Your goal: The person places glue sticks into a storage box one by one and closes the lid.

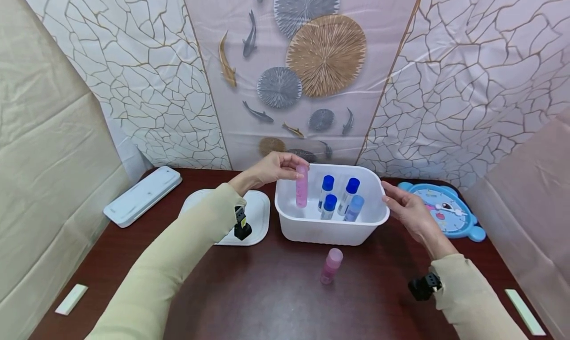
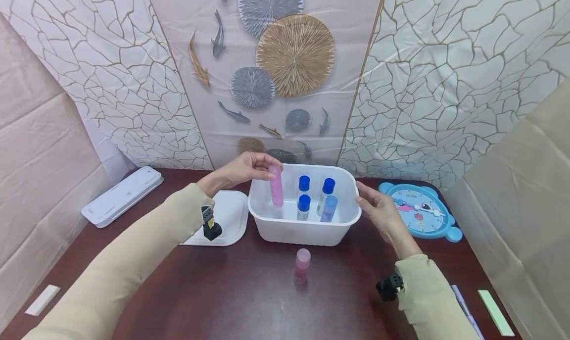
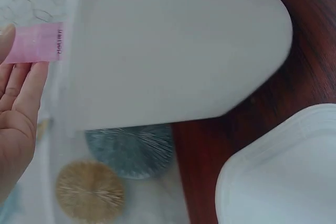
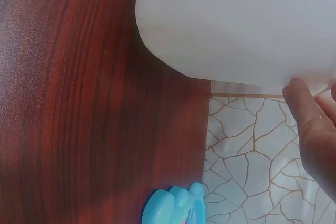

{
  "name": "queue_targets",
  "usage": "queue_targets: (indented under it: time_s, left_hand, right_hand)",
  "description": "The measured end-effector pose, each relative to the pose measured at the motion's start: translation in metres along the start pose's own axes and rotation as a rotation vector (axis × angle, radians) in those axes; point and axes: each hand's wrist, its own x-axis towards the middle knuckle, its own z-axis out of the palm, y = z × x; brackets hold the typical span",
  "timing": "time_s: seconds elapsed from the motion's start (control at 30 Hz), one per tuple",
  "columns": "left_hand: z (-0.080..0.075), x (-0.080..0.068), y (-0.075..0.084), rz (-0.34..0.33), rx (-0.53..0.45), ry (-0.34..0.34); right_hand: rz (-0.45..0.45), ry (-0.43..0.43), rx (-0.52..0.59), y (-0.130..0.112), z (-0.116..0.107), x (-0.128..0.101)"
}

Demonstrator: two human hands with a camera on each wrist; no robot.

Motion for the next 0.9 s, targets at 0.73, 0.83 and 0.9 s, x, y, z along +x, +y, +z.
queue_targets:
  time_s: [0.73, 0.83, 0.9]
  left_hand:
    - [0.004, 0.033, -0.011, -0.093, 0.395, -0.103]
    - [0.005, 0.033, -0.01, -0.097, 0.427, -0.103]
    - [0.006, 0.033, -0.01, -0.105, 0.444, -0.1]
  right_hand:
    - [-0.002, -0.018, 0.052, -0.002, 0.0, 0.0]
    - [0.005, -0.015, 0.045, -0.002, 0.0, 0.0]
    - [0.011, -0.013, 0.034, -0.002, 0.001, 0.0]
